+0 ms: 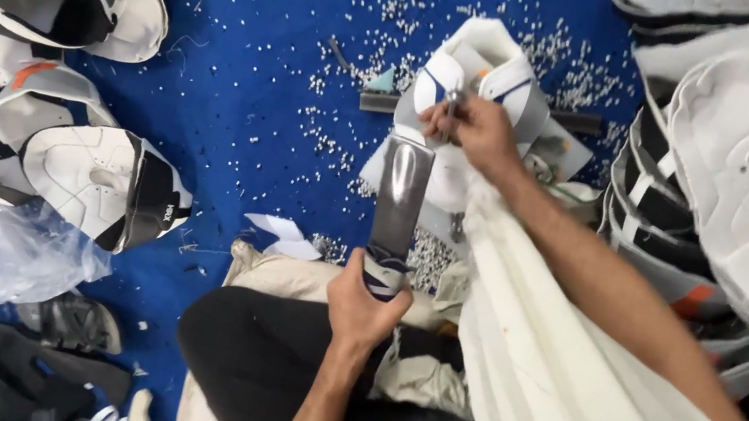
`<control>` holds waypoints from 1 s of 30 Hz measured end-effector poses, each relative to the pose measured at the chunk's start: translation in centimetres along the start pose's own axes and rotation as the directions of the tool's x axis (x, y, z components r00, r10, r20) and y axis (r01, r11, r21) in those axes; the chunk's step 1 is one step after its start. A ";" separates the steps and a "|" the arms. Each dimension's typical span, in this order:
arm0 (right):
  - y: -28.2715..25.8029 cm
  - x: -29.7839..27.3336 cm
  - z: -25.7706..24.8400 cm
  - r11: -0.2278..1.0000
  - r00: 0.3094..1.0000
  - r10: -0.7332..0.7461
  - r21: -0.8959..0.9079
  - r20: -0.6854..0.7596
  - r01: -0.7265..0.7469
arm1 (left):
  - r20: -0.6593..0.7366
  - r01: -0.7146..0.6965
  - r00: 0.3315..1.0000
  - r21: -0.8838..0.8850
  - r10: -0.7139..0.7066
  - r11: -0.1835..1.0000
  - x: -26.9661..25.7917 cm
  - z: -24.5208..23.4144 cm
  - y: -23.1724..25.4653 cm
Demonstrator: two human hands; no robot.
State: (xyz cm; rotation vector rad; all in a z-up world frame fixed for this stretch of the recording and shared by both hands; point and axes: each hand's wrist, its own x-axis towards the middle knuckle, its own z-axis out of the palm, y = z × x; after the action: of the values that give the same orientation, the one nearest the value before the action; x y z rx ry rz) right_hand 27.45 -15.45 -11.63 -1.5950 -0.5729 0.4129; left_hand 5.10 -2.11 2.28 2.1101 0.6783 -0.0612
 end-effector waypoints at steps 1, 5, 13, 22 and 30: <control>0.6 0.0 0.4 0.895 0.968 0.249 0.387 -0.020 -0.222 | -0.041 -0.066 0.997 -0.046 0.064 0.997 -0.6 -0.9 1.1; -0.2 1.6 -1.0 0.803 0.939 0.343 0.513 0.015 -0.302 | -0.113 -0.162 0.982 -0.088 0.152 0.983 -1.5 -4.7 5.1; -0.9 1.4 -0.1 0.952 0.979 0.204 0.238 -0.033 -0.190 | -0.193 -0.237 0.971 -0.733 0.139 0.637 -2.8 -5.7 7.3; 0.2 0.4 0.2 0.993 0.995 0.038 0.112 -0.088 -0.028 | -0.005 -0.079 0.997 -0.161 0.079 0.984 0.6 0.5 0.3; -1.0 2.8 -0.9 0.944 0.970 0.228 0.262 -0.086 -0.199 | -0.201 -0.390 0.920 -0.386 0.336 0.836 0.6 -3.8 7.4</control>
State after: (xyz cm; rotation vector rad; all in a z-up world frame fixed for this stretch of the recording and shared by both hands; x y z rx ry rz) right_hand 30.10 -14.48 -10.33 -1.4288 -0.2468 0.5302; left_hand 8.42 -2.26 9.95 1.7927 0.3097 0.4020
